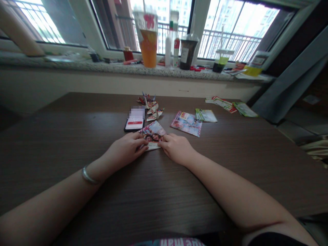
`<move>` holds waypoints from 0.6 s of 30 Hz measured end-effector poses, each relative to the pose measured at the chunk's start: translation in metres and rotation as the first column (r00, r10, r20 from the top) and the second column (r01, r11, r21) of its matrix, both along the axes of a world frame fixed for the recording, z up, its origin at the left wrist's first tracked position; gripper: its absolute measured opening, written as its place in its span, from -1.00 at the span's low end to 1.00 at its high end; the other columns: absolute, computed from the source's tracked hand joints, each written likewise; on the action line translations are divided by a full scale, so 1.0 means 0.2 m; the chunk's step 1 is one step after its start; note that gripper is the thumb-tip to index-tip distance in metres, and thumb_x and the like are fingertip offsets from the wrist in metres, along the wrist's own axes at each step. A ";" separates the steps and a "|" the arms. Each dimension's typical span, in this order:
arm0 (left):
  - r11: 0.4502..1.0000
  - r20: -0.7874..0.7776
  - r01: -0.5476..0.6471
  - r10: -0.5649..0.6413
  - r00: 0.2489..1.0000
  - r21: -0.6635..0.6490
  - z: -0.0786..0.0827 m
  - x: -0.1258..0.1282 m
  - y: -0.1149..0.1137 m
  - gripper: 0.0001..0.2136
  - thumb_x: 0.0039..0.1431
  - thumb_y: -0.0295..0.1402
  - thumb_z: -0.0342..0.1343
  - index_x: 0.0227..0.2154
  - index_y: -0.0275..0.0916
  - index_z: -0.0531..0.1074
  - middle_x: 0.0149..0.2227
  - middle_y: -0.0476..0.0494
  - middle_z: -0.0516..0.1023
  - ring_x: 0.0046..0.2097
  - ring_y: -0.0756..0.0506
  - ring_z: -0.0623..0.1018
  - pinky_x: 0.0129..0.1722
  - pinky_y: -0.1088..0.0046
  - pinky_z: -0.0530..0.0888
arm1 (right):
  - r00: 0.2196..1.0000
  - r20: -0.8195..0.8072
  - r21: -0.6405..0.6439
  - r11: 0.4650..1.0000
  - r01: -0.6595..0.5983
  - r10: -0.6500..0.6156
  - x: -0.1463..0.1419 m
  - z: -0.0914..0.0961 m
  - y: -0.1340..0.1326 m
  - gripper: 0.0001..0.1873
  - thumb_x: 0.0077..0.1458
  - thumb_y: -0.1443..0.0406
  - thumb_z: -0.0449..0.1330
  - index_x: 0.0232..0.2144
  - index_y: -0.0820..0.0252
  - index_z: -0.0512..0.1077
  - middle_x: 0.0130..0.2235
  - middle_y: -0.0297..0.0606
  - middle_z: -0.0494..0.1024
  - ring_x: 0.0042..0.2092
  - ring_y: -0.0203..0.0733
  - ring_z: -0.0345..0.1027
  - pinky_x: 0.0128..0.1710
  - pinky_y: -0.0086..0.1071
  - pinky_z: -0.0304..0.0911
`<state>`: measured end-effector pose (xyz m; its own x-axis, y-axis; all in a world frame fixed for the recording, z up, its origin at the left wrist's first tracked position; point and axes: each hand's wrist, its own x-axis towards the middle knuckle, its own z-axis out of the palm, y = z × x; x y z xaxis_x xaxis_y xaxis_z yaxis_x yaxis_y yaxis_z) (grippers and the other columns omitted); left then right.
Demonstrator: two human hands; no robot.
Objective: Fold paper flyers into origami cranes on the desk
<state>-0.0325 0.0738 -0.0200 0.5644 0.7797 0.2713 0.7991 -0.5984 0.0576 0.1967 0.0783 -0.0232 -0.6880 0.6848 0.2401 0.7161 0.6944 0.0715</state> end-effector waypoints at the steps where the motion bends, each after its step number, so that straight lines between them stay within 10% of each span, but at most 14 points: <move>1: 1.000 -0.001 -0.002 0.002 1.000 0.006 0.00 0.00 0.00 -0.79 0.28 -0.28 0.01 -0.24 -0.21 0.52 -0.22 -0.17 0.47 -0.21 -0.12 0.45 -0.24 0.36 0.45 | 1.000 -0.004 -0.006 1.000 0.005 -0.005 0.00 0.00 0.00 -0.69 0.27 0.25 0.02 -0.05 0.00 0.49 -0.12 -0.20 0.51 -0.12 -0.15 0.34 -0.30 -0.40 0.19; 18: 0.990 -0.083 0.138 -0.134 0.987 0.036 0.00 0.02 -0.03 -0.80 0.28 -0.37 0.01 -0.12 -0.22 0.48 -0.13 -0.21 0.49 -0.07 -0.18 0.47 -0.04 0.23 0.44 | 1.000 -0.028 -0.049 0.999 0.004 -0.006 0.01 0.00 0.01 -0.70 0.27 0.25 0.02 -0.07 0.03 0.50 -0.13 -0.21 0.53 -0.12 -0.17 0.37 -0.22 -0.38 0.20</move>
